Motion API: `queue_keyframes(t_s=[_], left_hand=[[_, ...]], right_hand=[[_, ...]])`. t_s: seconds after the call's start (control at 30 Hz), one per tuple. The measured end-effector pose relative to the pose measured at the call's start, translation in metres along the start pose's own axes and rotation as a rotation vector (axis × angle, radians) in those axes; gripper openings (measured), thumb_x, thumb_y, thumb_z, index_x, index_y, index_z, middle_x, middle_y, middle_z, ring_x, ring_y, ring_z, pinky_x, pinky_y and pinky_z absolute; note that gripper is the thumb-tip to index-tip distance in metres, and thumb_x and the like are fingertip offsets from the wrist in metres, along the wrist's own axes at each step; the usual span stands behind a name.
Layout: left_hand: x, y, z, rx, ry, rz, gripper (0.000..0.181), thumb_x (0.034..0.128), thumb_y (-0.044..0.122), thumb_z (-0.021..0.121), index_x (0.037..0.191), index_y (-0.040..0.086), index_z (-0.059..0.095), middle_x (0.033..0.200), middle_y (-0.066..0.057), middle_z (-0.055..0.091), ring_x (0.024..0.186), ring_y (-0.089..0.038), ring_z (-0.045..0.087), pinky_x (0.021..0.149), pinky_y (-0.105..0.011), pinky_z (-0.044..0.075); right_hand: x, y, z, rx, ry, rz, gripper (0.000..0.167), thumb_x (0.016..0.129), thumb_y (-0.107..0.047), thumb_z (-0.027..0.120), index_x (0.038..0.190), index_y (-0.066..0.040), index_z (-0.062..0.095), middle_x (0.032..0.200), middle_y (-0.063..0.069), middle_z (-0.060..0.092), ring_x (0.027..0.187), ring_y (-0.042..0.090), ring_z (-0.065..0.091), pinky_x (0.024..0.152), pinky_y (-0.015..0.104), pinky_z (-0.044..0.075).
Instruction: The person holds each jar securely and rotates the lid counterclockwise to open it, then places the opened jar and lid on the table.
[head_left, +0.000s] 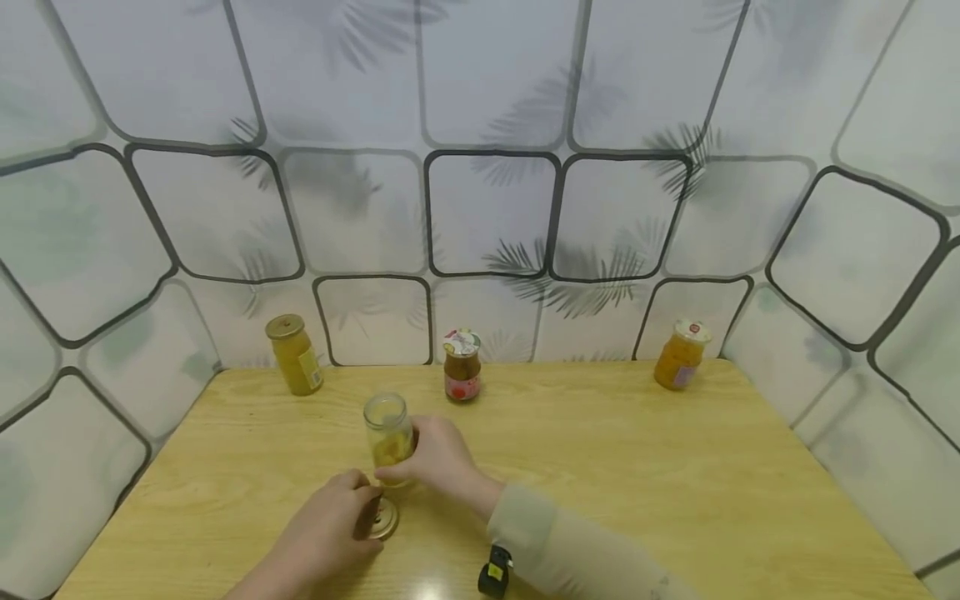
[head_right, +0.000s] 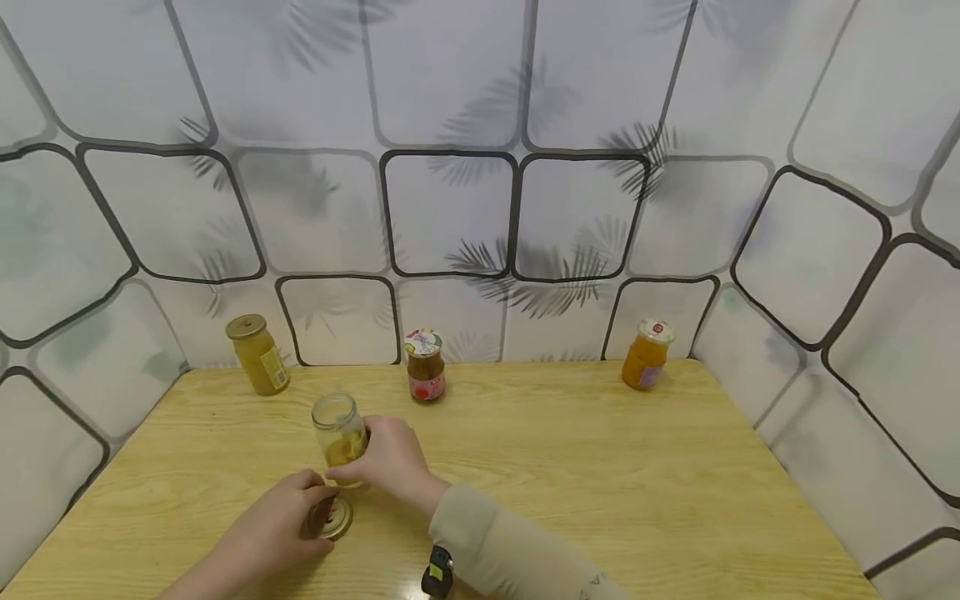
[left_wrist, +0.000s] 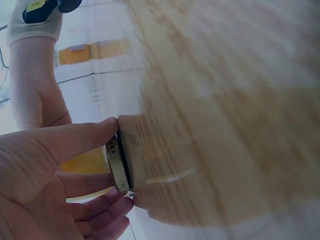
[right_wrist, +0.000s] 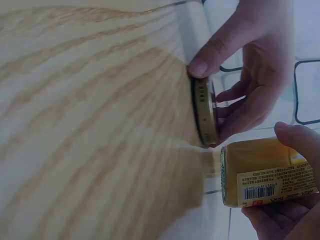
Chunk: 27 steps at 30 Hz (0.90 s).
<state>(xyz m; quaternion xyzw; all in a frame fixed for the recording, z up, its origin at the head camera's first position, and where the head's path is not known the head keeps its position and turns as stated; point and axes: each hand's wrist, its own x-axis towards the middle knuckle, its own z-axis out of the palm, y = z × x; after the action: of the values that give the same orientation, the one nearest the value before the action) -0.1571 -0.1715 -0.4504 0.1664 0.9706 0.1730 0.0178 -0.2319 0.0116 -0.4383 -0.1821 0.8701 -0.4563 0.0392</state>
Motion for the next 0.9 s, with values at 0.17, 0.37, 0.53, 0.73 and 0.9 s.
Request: queue_keyframes(t_s=[0.17,0.37,0.53,0.73,0.9], left_hand=[[-0.001,-0.001,0.002,0.017,0.021,0.019,0.063,0.0651,0.027,0.102,0.117,0.001,0.077,0.104,0.002,0.066,0.095,-0.013,0.059,0.086,-0.042,0.059],[0.0,0.001,0.001,0.01,0.008,0.003,0.064,0.0656,0.027,0.102,0.118,0.001,0.077,0.105,0.002,0.066,0.097,-0.014,0.06,0.089,-0.044,0.059],[0.0,0.001,0.0,0.015,-0.006,0.011,0.058,0.0671,0.028,0.101,0.115,0.004,0.077,0.103,0.003,0.063,0.095,-0.013,0.057,0.086,-0.041,0.057],[-0.002,0.001,0.0,0.033,0.0,0.035,0.056,0.0675,0.031,0.101,0.111,0.005,0.077,0.102,0.005,0.061,0.092,-0.011,0.055,0.08,-0.037,0.056],[-0.003,0.001,0.0,0.037,0.016,0.053,0.058,0.0705,0.04,0.098,0.111,0.005,0.077,0.1,0.005,0.06,0.089,-0.01,0.053,0.078,-0.036,0.054]], right_hand=[[0.001,0.008,0.006,0.008,0.004,0.002,0.043,0.071,-0.023,0.101,0.102,-0.009,0.076,0.089,-0.004,0.076,0.075,0.0,0.061,0.07,0.019,0.054],[0.011,0.012,0.011,-0.01,-0.016,0.002,0.045,0.071,-0.023,0.1,0.106,-0.01,0.076,0.094,-0.003,0.078,0.081,0.001,0.063,0.076,0.019,0.055],[0.02,0.012,0.011,0.01,-0.098,-0.021,0.044,0.074,-0.022,0.099,0.11,-0.012,0.075,0.099,-0.004,0.078,0.086,0.001,0.064,0.083,0.019,0.054],[0.024,0.016,0.011,0.012,-0.162,-0.05,0.045,0.077,-0.025,0.098,0.114,-0.015,0.074,0.104,-0.007,0.077,0.09,-0.002,0.063,0.086,0.017,0.053],[0.027,0.019,0.01,0.043,-0.179,-0.05,0.044,0.076,-0.023,0.098,0.113,-0.014,0.075,0.102,-0.007,0.078,0.089,-0.003,0.064,0.086,0.017,0.054]])
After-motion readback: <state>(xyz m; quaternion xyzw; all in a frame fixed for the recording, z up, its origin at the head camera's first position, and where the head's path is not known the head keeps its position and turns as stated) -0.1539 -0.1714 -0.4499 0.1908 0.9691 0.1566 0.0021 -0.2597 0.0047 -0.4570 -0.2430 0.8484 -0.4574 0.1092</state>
